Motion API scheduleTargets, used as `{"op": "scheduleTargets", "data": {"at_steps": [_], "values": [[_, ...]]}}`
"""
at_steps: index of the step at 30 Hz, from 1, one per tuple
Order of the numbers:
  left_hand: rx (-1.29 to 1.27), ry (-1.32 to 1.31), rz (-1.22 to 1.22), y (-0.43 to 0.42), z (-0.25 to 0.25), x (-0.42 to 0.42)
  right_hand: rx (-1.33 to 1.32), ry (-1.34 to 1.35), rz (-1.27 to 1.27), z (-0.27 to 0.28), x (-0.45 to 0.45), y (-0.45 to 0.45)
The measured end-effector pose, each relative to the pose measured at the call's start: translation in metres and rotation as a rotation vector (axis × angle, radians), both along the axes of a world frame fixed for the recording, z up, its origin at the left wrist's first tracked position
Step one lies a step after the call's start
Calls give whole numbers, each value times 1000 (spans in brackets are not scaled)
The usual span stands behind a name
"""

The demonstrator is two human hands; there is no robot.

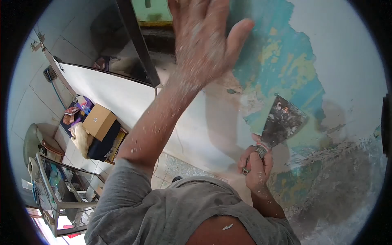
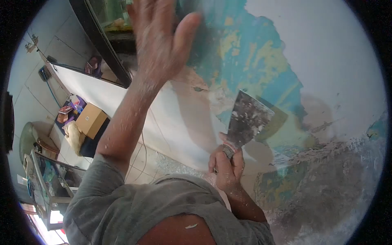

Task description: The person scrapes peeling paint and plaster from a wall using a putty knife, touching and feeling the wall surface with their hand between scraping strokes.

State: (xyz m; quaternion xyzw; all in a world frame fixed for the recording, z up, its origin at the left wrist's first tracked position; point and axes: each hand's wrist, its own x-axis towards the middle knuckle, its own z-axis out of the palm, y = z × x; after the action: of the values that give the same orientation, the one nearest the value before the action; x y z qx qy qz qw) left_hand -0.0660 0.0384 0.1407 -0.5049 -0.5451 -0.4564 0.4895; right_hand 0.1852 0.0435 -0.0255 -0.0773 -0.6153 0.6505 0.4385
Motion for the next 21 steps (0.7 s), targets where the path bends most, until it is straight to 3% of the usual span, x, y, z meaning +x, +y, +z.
{"op": "scheduleTargets", "data": {"at_steps": [1,2,4,6,9,13,14,16,17,18,21], "values": [[-233,-129,251,6,10,9,-34,-27,-5,1,7,3],[-225,-126,259,8,7,20,-27,-23,3,0,12,3],[-414,131,146,8,-22,52,-34,15,-49,-5,19,4],[-413,356,-139,36,-99,75,-32,16,-59,-10,26,6],[-511,440,-142,39,-103,78,-45,0,-88,-16,33,10],[-393,217,175,13,23,55,-66,12,-106,-18,35,18],[-392,222,172,21,42,46,-65,16,-109,-18,35,19],[7,201,196,36,67,31,-151,16,-91,-18,34,20],[-9,174,137,43,66,32,-152,16,-92,-19,34,20],[-8,175,139,45,54,42,-145,26,-96,-19,34,19],[-450,293,8,39,-32,83,-130,43,-96,-19,36,19]]}}
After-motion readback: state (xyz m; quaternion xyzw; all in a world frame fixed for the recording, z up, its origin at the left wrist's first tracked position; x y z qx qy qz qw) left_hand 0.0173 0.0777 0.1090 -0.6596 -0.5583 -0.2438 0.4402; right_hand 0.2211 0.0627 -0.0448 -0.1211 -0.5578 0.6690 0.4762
